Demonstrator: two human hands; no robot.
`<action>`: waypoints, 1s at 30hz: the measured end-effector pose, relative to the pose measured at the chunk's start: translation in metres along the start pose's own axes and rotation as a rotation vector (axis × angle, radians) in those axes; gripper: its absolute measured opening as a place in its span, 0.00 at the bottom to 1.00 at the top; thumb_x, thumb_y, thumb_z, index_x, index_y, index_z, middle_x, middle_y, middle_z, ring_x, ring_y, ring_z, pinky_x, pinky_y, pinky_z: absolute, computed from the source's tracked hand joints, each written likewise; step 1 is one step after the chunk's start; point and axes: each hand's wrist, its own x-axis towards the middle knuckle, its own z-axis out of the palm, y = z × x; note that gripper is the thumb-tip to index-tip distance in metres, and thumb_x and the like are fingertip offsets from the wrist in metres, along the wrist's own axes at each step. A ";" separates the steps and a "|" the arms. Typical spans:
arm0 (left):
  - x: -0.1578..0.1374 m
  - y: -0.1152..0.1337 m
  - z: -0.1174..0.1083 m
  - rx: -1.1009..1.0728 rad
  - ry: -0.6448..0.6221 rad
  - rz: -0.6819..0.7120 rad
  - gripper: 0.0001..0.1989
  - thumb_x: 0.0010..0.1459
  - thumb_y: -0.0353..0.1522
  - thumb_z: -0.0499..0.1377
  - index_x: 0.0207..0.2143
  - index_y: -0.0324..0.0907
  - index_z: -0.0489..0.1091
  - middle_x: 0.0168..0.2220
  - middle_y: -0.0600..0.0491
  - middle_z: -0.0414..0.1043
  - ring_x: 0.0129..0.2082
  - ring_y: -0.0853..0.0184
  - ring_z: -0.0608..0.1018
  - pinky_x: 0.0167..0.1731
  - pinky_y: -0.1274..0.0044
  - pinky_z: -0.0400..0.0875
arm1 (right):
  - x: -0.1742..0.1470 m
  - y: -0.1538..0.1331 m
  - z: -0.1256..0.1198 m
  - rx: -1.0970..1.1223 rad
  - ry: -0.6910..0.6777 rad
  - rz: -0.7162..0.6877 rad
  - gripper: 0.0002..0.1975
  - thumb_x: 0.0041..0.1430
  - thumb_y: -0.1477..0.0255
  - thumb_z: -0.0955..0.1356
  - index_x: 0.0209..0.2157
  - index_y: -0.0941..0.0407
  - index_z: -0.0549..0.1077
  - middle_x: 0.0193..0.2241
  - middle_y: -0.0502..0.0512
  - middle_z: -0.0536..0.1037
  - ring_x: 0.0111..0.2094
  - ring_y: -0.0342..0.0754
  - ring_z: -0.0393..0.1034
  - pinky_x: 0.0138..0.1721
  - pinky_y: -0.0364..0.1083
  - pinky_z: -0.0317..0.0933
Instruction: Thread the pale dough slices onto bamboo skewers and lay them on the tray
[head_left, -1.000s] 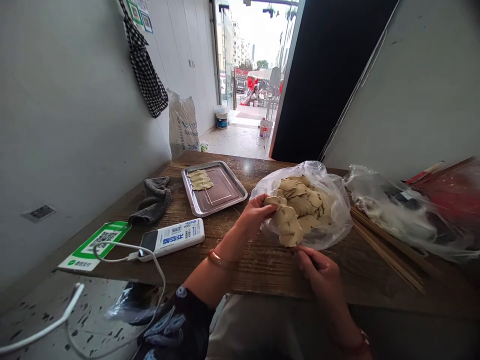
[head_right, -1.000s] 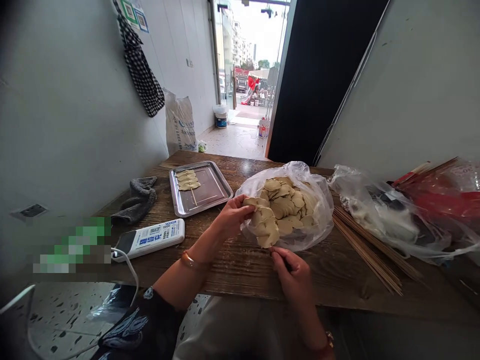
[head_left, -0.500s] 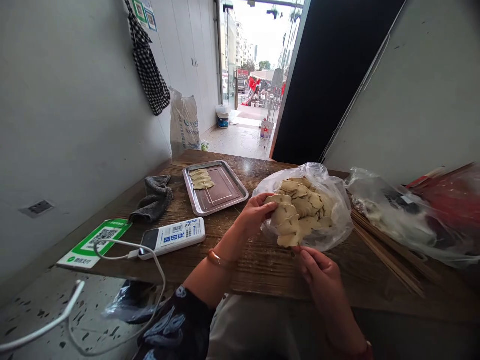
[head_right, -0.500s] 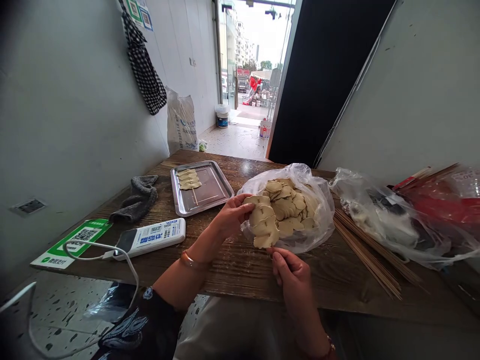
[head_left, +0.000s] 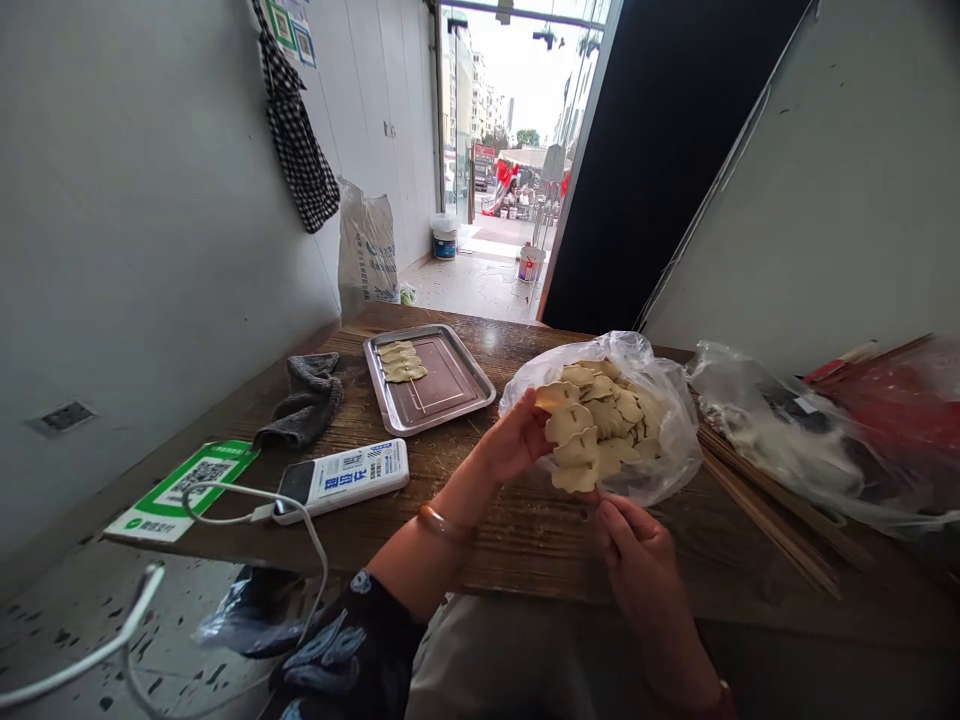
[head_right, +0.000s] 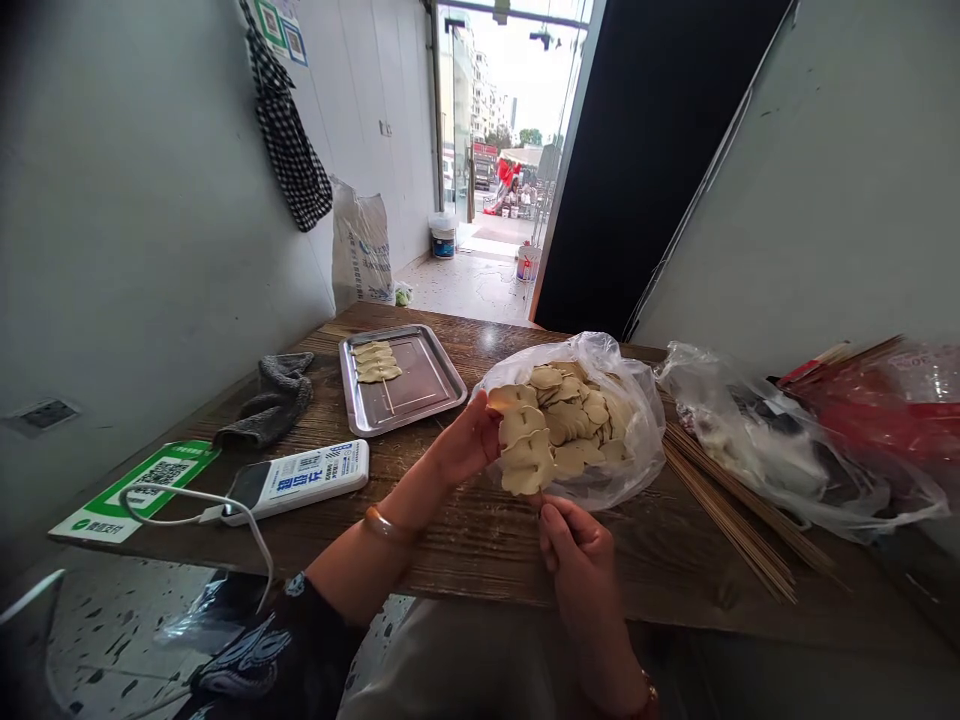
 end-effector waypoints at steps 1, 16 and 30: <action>-0.001 0.000 0.002 0.003 -0.026 0.004 0.29 0.53 0.49 0.60 0.47 0.36 0.72 0.43 0.43 0.76 0.38 0.63 0.78 0.37 0.75 0.73 | 0.001 0.001 0.002 -0.003 -0.006 0.001 0.13 0.55 0.62 0.71 0.33 0.57 0.78 0.16 0.44 0.62 0.18 0.38 0.51 0.21 0.39 0.50; -0.005 0.005 0.013 0.057 0.086 0.198 0.17 0.54 0.38 0.63 0.41 0.34 0.74 0.40 0.42 0.77 0.40 0.59 0.79 0.39 0.71 0.75 | 0.004 0.009 0.016 -0.340 -0.002 -0.082 0.19 0.53 0.57 0.70 0.38 0.56 0.81 0.18 0.50 0.71 0.20 0.43 0.62 0.21 0.42 0.57; -0.003 -0.004 0.011 0.093 0.199 0.232 0.22 0.47 0.42 0.67 0.39 0.35 0.74 0.36 0.43 0.78 0.34 0.60 0.79 0.34 0.70 0.74 | 0.007 0.019 0.021 -0.233 -0.057 0.030 0.25 0.54 0.55 0.69 0.44 0.61 0.78 0.14 0.45 0.64 0.15 0.38 0.53 0.16 0.40 0.50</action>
